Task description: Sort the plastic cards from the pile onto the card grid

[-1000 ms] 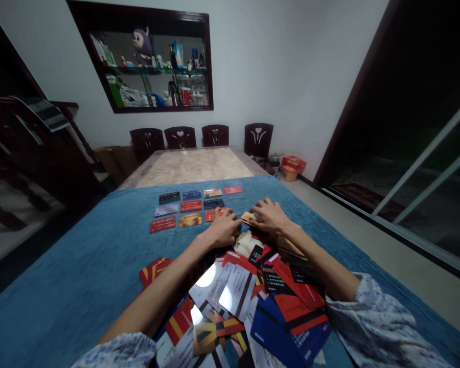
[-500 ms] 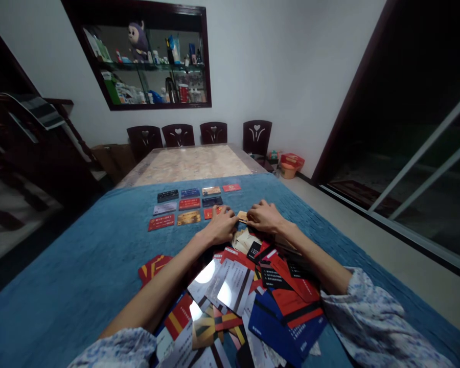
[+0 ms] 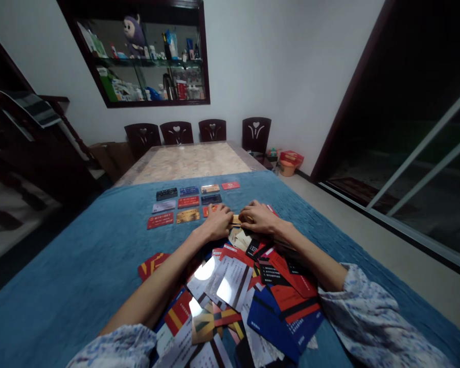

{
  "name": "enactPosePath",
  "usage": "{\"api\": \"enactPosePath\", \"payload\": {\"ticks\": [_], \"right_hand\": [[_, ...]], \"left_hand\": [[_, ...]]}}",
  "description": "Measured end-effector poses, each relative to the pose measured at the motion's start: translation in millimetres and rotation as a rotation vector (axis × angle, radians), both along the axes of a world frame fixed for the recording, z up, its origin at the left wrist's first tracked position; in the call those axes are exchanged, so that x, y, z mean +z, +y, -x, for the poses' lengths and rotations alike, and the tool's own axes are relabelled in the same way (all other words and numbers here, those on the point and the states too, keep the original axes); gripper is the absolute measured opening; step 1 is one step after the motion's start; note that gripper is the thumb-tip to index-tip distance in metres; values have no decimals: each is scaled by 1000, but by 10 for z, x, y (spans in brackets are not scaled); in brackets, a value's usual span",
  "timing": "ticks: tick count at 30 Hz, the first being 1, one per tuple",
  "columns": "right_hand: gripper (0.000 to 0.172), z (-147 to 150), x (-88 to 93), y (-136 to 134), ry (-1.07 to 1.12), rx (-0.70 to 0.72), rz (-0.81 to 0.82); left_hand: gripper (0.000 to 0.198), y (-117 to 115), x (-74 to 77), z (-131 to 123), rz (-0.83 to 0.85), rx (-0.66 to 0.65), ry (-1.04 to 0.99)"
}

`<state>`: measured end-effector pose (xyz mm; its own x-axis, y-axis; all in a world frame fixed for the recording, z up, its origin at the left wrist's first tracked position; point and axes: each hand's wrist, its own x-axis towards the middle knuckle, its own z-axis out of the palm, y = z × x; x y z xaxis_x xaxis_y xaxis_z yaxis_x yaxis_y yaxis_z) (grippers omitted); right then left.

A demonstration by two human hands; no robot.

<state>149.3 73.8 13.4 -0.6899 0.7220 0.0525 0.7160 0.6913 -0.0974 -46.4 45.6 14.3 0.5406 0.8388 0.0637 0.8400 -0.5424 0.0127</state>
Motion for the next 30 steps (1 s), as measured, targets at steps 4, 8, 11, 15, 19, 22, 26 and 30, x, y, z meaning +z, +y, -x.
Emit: {"api": "enactPosePath", "payload": {"ticks": [4,8,11,15,19,22,26,30], "right_hand": [[23,5,-13,-10,41,57,7],[25,8,-21,-14,79,105,11],[27,13,-8,-24,98,140,24],[32,21,14,-46,108,152,44],[36,24,18,-56,94,125,48],[34,27,21,-56,80,130,40],[32,34,45,-72,83,138,32],[30,40,73,-90,85,122,24]], "left_hand": [[14,22,-2,23,73,-17,-9],[13,33,11,52,106,-51,-20],[14,34,36,74,101,-80,-20],[20,29,59,97,101,-111,-2],[21,25,79,109,90,-133,26],[20,33,108,120,99,-133,45],[19,50,163,142,114,-114,73],[20,56,221,169,124,-103,67]]}}
